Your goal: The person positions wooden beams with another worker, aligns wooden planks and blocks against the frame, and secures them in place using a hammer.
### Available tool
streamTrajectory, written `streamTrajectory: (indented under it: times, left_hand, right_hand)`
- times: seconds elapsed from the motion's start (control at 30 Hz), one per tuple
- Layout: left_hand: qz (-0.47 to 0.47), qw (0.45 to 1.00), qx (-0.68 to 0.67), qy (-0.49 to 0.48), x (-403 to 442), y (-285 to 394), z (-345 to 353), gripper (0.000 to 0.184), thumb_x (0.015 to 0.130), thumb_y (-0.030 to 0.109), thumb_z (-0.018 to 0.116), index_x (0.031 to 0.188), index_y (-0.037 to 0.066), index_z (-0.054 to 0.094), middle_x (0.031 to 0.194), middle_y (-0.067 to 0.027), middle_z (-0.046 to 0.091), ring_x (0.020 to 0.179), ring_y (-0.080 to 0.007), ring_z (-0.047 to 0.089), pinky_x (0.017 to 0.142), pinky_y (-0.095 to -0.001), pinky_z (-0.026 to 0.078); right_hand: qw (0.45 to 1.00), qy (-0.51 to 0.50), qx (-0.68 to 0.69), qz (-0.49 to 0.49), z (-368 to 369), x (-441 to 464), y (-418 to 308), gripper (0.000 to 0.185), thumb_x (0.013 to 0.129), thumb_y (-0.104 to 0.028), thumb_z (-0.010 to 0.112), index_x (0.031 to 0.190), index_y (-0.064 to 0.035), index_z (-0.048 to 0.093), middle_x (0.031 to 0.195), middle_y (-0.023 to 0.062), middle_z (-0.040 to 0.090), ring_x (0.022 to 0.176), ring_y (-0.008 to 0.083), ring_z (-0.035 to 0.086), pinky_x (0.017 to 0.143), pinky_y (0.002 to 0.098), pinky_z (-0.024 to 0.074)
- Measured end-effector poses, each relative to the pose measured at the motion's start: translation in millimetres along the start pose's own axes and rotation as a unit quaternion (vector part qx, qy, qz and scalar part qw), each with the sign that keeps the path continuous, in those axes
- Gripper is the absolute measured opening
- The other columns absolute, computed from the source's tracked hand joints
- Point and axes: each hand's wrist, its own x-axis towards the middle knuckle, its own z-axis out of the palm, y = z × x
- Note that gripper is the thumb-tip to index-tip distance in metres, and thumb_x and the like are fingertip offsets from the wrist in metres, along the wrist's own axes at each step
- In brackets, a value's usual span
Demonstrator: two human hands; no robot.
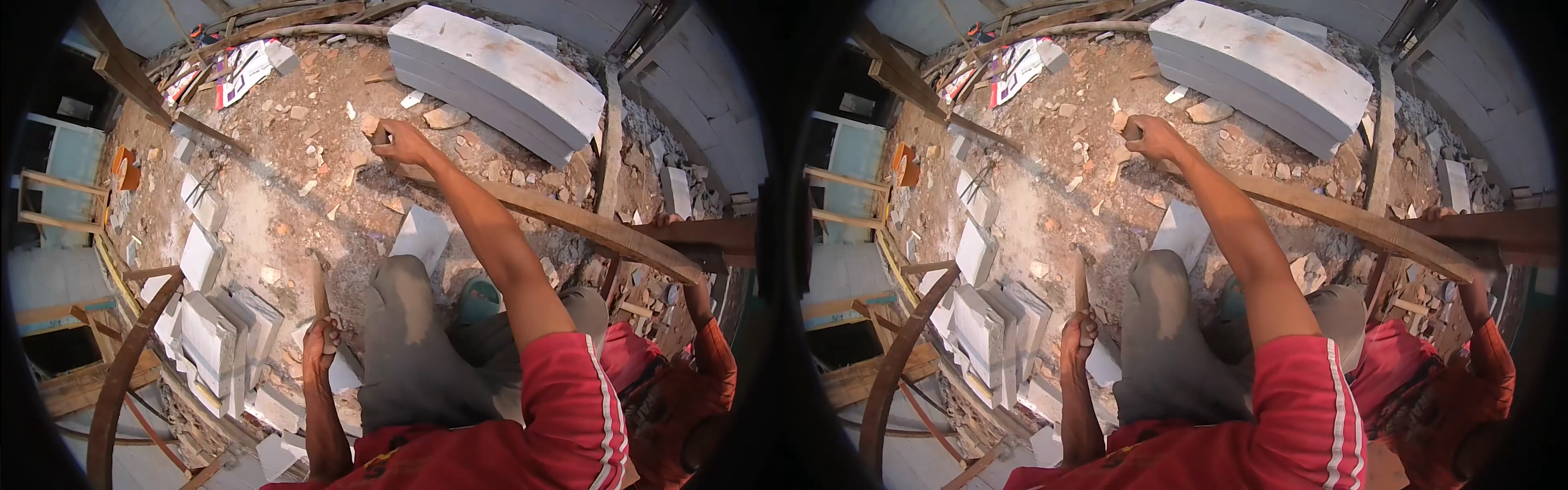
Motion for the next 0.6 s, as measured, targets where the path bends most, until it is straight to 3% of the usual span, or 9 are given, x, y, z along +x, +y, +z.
streamTrajectory:
  times: [0.13,0.2,0.27,0.33,0.43,0.5,0.6]
  left_hand:
    - [0.075,0.993,-0.079,-0.043,-31.2,-3.6,59.1,0.028,0.087,0.006,0.053,0.115,0.003,0.052,0.09,-0.0075,0.056,0.062,-0.0134,0.052,0.051,-0.0256,0.046]
    - [0.067,0.996,-0.061,-0.021,-32.7,10.1,80.3,0.031,0.084,0.003,0.051,0.115,0.004,0.049,0.089,-0.0078,0.055,0.06,-0.013,0.051,0.05,-0.026,0.046]
    - [0.067,0.991,0.0,-0.113,-27.3,24.7,87.4,0.031,0.081,0.001,0.048,0.112,0.005,0.048,0.088,-0.0078,0.055,0.056,-0.0126,0.05,0.047,-0.0263,0.046]
    - [0.088,0.989,0.055,-0.105,-25.3,29.7,102.4,0.031,0.08,0.0,0.047,0.111,0.007,0.047,0.085,-0.0077,0.054,0.052,-0.012,0.048,0.044,-0.0262,0.044]
    - [0.069,0.988,0.093,-0.103,-29.7,32.9,124.1,0.026,0.086,0.005,0.053,0.111,0.009,0.048,0.075,-0.0049,0.051,0.047,-0.011,0.047,0.041,-0.0257,0.042]
    - [0.072,0.985,0.128,-0.088,-31.7,28.1,130.7,0.025,0.087,0.007,0.057,0.11,0.009,0.048,0.074,-0.0044,0.051,0.047,-0.0112,0.047,0.041,-0.0261,0.042]
    - [0.075,0.981,0.167,-0.063,-31.8,21.1,131.6,0.027,0.087,0.009,0.065,0.109,0.008,0.049,0.074,-0.004,0.051,0.047,-0.0123,0.049,0.04,-0.0273,0.042]
  right_hand:
    - [0.999,0.003,0.034,-0.003,1.2,0.3,-1.6,0.037,0.072,-0.027,0.072,0.092,0.001,0.059,0.094,0.02,0.064,0.087,0.0337,0.062,0.079,0.0417,0.0484]
    - [0.999,-0.006,0.044,0.012,2.3,-6.1,-2.7,0.039,0.071,-0.026,0.072,0.096,0.0013,0.058,0.097,0.0212,0.064,0.089,0.0359,0.061,0.08,0.0423,0.0484]
    - [0.998,0.012,0.064,0.017,3.0,-5.5,-3.9,0.04,0.071,-0.027,0.072,0.095,0.0012,0.058,0.099,0.0214,0.064,0.091,0.0353,0.061,0.082,0.0419,0.048]
    - [0.997,0.001,0.066,0.025,4.6,-2.6,-0.5,0.043,0.071,-0.029,0.072,0.101,0.0006,0.06,0.103,0.0214,0.064,0.094,0.035,0.061,0.084,0.041,0.0481]
    - [0.997,0.027,0.066,0.018,11.3,-2.1,7.4,0.047,0.071,-0.027,0.072,0.108,0.0001,0.061,0.106,0.0218,0.063,0.098,0.0346,0.061,0.087,0.0399,0.0482]
    - [0.996,0.066,0.061,-0.014,21.3,-0.2,16.2,0.038,0.073,-0.027,0.073,0.096,-0.0003,0.06,0.099,0.0169,0.061,0.093,0.0299,0.06,0.085,0.0386,0.0472]
    - [0.996,0.051,0.077,-0.003,15.2,-1.9,7.3,0.036,0.074,-0.027,0.076,0.093,-0.0011,0.059,0.094,0.0143,0.062,0.089,0.0265,0.06,0.082,0.0376,0.0471]
